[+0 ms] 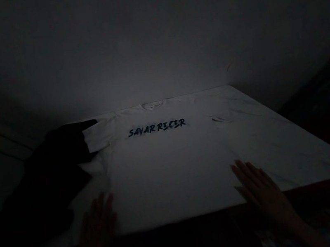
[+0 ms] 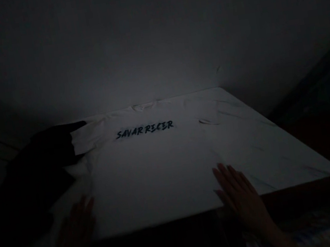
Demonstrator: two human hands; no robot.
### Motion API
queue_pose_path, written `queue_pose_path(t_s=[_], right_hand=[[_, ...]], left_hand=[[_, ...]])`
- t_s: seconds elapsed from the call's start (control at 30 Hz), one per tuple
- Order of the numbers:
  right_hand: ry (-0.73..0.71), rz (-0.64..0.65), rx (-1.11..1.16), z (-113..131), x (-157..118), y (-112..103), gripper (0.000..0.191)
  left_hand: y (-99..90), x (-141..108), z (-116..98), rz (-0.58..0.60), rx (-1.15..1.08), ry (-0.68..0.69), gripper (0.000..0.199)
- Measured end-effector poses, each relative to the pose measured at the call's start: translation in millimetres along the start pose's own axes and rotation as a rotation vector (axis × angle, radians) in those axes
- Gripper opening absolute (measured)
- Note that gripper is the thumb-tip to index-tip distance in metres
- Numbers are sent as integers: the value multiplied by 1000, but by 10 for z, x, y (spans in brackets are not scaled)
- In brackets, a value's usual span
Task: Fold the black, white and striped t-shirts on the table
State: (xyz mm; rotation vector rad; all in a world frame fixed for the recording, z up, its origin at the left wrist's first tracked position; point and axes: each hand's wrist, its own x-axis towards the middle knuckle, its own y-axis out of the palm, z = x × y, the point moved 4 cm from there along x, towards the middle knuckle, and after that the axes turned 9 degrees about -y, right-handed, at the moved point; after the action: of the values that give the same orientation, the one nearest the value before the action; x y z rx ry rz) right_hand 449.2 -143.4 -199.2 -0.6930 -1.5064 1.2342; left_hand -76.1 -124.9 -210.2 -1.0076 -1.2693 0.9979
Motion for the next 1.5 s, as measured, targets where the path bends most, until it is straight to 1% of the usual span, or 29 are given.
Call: queue_pose_path(t_s=[0.07,0.13,0.2,0.23,0.3,0.33,0.4,0.47,0.53,0.57,0.6,0.63,0.67,0.73,0.8,0.83,0.87,0.9,0.93,0.97,1.0,1.03,1.1,1.13,1.2,1.27,1.3,1.4,1.5], right_hand=[[5,10,1,-82,-120,77,64],[-20,17,-8,-271,-216,166,66],[-83,41,-14,-504,-191,249,67],[-120,49,-6,-600,-101,280,68],[-187,60,38,-664,260,330,69],[-214,65,66,-610,524,356,69],[-280,89,119,-329,1153,442,65],[-375,158,157,76,1794,601,62],[-464,212,157,391,2310,812,62],[-480,210,141,447,2499,920,62],[-481,190,122,418,2638,1025,61],[-475,158,104,305,2731,1121,60],[-457,117,89,113,2787,1203,59],[-461,62,81,-405,2831,1326,57],[-423,10,57,-956,2890,1374,55],[-435,4,57,-1154,2950,1376,54],[-448,9,63,-1276,3043,1366,53],[-461,25,75,-1307,3173,1344,51],[-462,40,90,-1245,3338,1309,50],[-449,64,106,-1091,3535,1268,48],[-437,91,126,-849,3754,1224,47],[-399,94,140,-547,3989,1174,46],[-359,144,215,204,4454,1127,42],[-356,201,278,610,4669,1145,40],[-396,234,345,1388,5054,1219,37],[-422,250,399,2035,5368,1361,38],[-426,251,424,2301,5498,1444,41],[-421,264,500,2892,5763,1680,50],[-394,286,585,3191,5865,1834,49]], left_hand=[[-11,-50,11,61,6,-47,58],[-64,-16,19,85,-5,-102,55],[-171,118,-26,66,-30,-143,53],[-240,232,-92,48,-50,-144,53],[-374,571,-336,31,-109,-80,54],[-422,792,-506,36,-147,-26,56],[-443,1294,-893,83,-225,99,59],[-358,1786,-1228,127,-286,189,61],[-199,2163,-1388,134,-294,217,60],[-105,2279,-1386,142,-291,223,59],[-13,2340,-1326,148,-287,220,58],[70,2345,-1214,151,-286,210,57],[137,2299,-1061,149,-288,194,56],[213,2086,-691,135,-289,145,57],[218,1792,-336,152,-278,98,58],[201,1647,-192,175,-270,76,59],[174,1518,-79,204,-263,51,58],[139,1412,0,230,-259,26,58],[99,1331,46,250,-260,-1,57],[57,1279,65,259,-266,-36,56],[14,1254,61,260,-275,-78,56],[-29,1256,42,251,-286,-125,55],[-112,1329,-22,220,-300,-222,50],[-147,1392,-59,207,-300,-264,46],[-196,1544,-131,196,-289,-330,36],[-208,1685,-188,200,-268,-385,32],[-197,1736,-211,208,-260,-408,32],[-128,1809,-264,222,-261,-435,31],[-57,1841,-273,211,-273,-430,26]])
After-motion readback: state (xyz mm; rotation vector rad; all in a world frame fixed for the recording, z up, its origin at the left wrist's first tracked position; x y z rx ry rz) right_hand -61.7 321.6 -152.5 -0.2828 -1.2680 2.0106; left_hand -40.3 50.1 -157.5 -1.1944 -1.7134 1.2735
